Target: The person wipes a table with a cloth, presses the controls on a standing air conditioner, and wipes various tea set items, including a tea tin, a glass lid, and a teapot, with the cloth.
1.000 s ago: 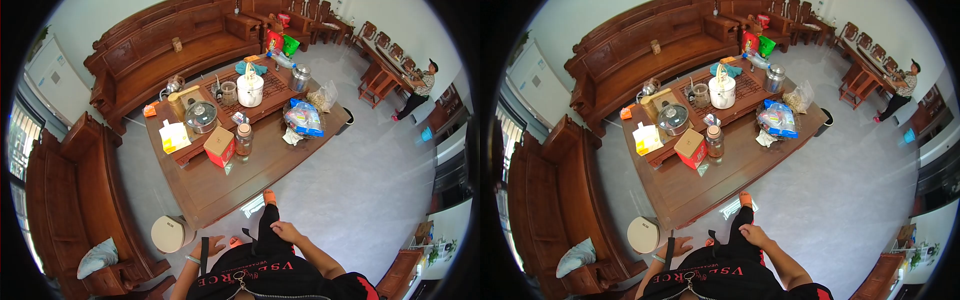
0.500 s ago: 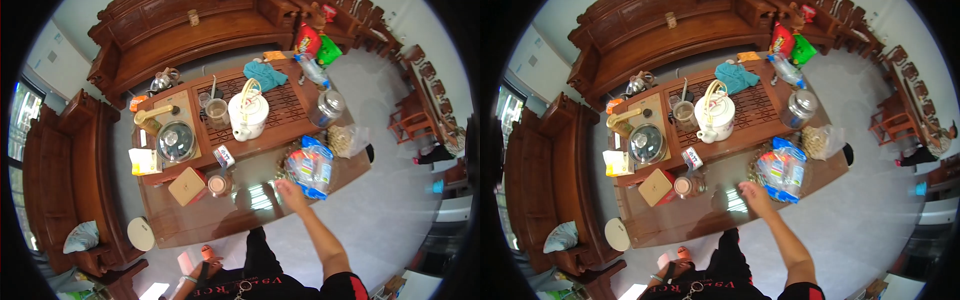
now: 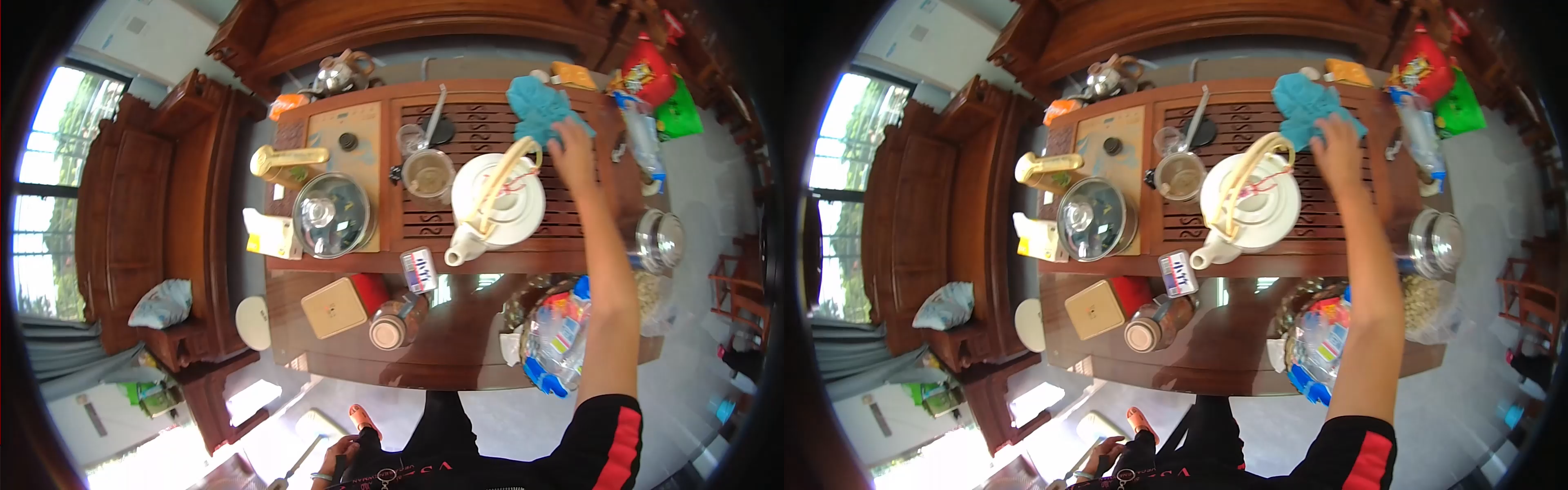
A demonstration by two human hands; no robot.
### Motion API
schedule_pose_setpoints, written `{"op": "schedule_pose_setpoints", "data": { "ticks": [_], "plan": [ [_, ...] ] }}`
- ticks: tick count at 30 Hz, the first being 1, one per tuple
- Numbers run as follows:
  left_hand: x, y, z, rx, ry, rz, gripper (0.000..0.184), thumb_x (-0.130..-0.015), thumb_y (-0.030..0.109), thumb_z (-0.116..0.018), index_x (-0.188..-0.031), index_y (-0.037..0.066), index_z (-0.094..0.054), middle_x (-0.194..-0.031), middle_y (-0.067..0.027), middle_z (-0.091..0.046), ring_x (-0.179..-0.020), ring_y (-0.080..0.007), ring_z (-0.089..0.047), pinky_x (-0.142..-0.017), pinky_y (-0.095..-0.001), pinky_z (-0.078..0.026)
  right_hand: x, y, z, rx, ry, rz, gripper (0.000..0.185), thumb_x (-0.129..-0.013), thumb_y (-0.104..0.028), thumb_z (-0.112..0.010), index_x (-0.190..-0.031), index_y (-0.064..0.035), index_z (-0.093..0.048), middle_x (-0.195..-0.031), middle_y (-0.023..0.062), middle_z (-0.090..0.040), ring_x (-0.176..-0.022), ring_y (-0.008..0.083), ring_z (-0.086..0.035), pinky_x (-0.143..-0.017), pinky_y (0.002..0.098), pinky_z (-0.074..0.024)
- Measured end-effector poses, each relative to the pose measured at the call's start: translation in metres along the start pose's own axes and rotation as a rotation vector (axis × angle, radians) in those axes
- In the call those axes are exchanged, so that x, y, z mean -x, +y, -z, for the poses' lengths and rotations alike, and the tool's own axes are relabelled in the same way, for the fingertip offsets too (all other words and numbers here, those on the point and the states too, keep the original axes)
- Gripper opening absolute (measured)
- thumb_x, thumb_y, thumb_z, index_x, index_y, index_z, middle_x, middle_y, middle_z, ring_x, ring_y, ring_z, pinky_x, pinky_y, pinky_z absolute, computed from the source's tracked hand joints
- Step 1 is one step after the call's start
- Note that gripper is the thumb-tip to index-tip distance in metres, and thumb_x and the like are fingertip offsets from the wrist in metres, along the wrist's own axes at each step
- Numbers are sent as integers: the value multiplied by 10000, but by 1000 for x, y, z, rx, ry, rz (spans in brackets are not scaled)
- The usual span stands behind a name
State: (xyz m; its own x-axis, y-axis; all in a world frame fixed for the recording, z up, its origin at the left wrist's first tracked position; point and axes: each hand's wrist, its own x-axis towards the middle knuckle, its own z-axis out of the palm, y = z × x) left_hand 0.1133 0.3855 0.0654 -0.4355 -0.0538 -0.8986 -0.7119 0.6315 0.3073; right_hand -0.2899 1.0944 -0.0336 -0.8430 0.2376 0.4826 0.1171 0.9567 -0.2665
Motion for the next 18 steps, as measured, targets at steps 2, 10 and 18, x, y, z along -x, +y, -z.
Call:
{"op": "schedule_pose_setpoints", "data": {
  "ticks": [2, 10, 18],
  "plan": [
    [9, -15, -10, 30, -2, 78, 325, -957, 188, -617, -1258, 67, -599, -943, -13, -662, -866, -83, -583, -788, -230, -467, -27, 15, -13, 139, -135, -91, 505, -866, -327, -669, -1340, -230, -521, -1460, 169, -416, -1335, 448, -362, -1063, 538, -369],
    [15, 11, -24, -18, -153, 129, 388, -978, 275, -570, -1283, 34, -569, -1083, -94, -677, -1009, -170, -622, -915, -309, -485, -5, -11, -26, 300, -498, -288, 521, -941, -397, -562, -1385, -149, -449, -1207, 198, -556, -994, 405, -630, -844, 494, -518],
    [-28, 10, -25, -94, -43, -182, 361, -959, 299, -574, -1262, 103, -594, -988, -99, -697, -922, -190, -652, -840, -336, -508, 61, -16, 55, 141, -698, -447, 592, -894, -428, -588, -1325, -28, -524, -1216, 264, -609, -1126, 418, -587, -958, 465, -456]
  ]
}}
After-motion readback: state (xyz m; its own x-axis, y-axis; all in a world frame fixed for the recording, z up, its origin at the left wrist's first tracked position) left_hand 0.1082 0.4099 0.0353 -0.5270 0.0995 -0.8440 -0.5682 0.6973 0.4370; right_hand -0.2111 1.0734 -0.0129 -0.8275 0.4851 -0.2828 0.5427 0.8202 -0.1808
